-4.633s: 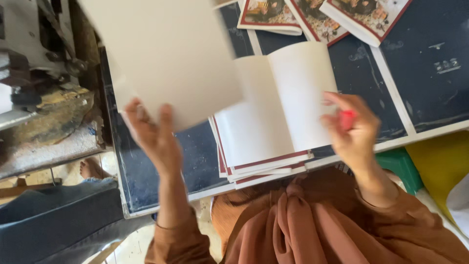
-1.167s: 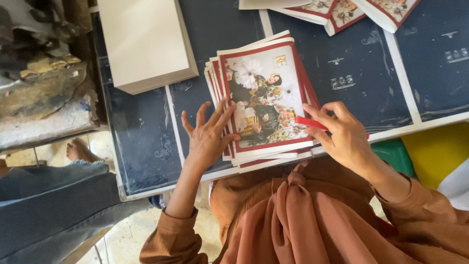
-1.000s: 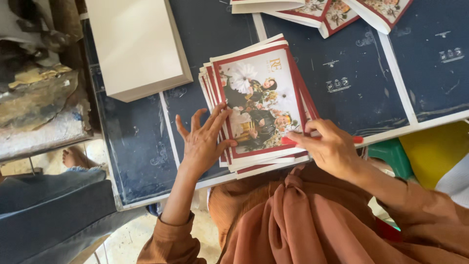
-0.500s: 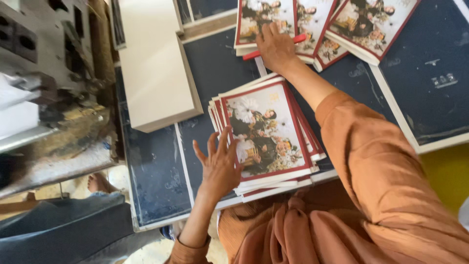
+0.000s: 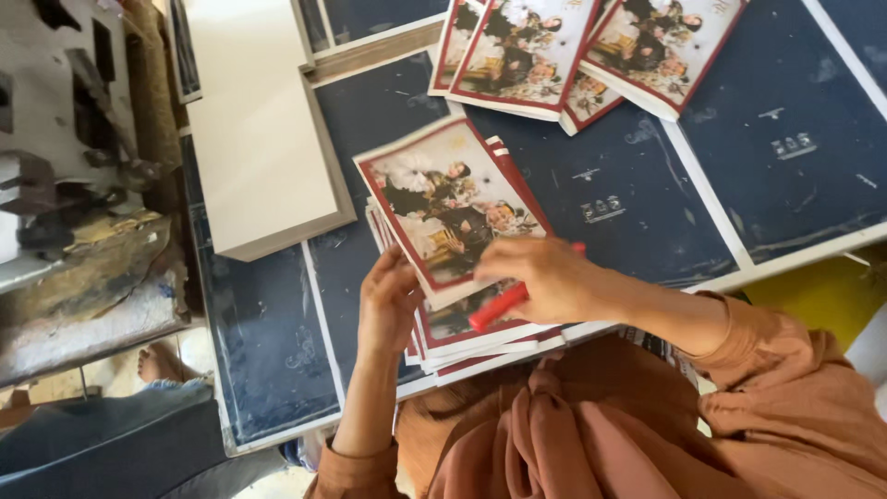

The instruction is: The person inserts a white cover sheet into a stack of printed pages, closes the booklet, and smooths the cover with a red tool. They repeat this process for multiple booklets, stacking the finished items on the table.

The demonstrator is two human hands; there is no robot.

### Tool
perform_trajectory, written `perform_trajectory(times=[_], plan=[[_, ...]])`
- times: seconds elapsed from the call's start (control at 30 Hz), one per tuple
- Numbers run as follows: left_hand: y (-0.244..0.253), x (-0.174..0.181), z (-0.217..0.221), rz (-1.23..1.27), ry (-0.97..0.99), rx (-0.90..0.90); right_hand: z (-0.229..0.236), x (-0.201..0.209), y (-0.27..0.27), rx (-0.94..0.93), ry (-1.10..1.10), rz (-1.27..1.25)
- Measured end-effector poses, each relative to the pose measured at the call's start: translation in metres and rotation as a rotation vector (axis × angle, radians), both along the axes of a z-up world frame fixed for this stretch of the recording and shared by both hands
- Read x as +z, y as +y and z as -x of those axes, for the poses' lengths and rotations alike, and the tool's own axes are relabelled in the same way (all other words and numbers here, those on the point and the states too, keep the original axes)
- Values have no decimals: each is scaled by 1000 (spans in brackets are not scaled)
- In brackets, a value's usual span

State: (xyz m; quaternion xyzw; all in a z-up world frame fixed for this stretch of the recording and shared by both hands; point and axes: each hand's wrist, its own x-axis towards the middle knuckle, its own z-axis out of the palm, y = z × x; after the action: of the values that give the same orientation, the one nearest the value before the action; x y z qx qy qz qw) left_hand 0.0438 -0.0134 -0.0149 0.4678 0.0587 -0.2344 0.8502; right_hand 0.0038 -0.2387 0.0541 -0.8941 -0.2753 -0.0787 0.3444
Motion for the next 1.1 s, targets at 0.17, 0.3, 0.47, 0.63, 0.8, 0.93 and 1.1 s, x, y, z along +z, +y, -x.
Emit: perform_trajectory(times=[0.17, 0.3, 0.47, 0.63, 0.8, 0.93, 1.1], plan=[[11, -31, 22, -117, 75, 40, -42, -13, -61, -254, 89, 97], [7, -26, 21, -164, 95, 50, -101, -47, -108, -695, 113, 726], [-5, -10, 22, -299, 71, 69, -161, -100, -137, -810, 181, 846], [-7, 4, 25, -406, 44, 77, -235, -222, -221, -1049, -449, 914], [4, -9, 23, -377, 43, 56, -172, -223, -252, -1115, -485, 982], [17, -52, 21, -261, -79, 79, -60, -169, -239, -1013, -741, 1087], [19, -10, 29, -392, 3, -14, 52, -142, -237, -1076, -576, 1360]])
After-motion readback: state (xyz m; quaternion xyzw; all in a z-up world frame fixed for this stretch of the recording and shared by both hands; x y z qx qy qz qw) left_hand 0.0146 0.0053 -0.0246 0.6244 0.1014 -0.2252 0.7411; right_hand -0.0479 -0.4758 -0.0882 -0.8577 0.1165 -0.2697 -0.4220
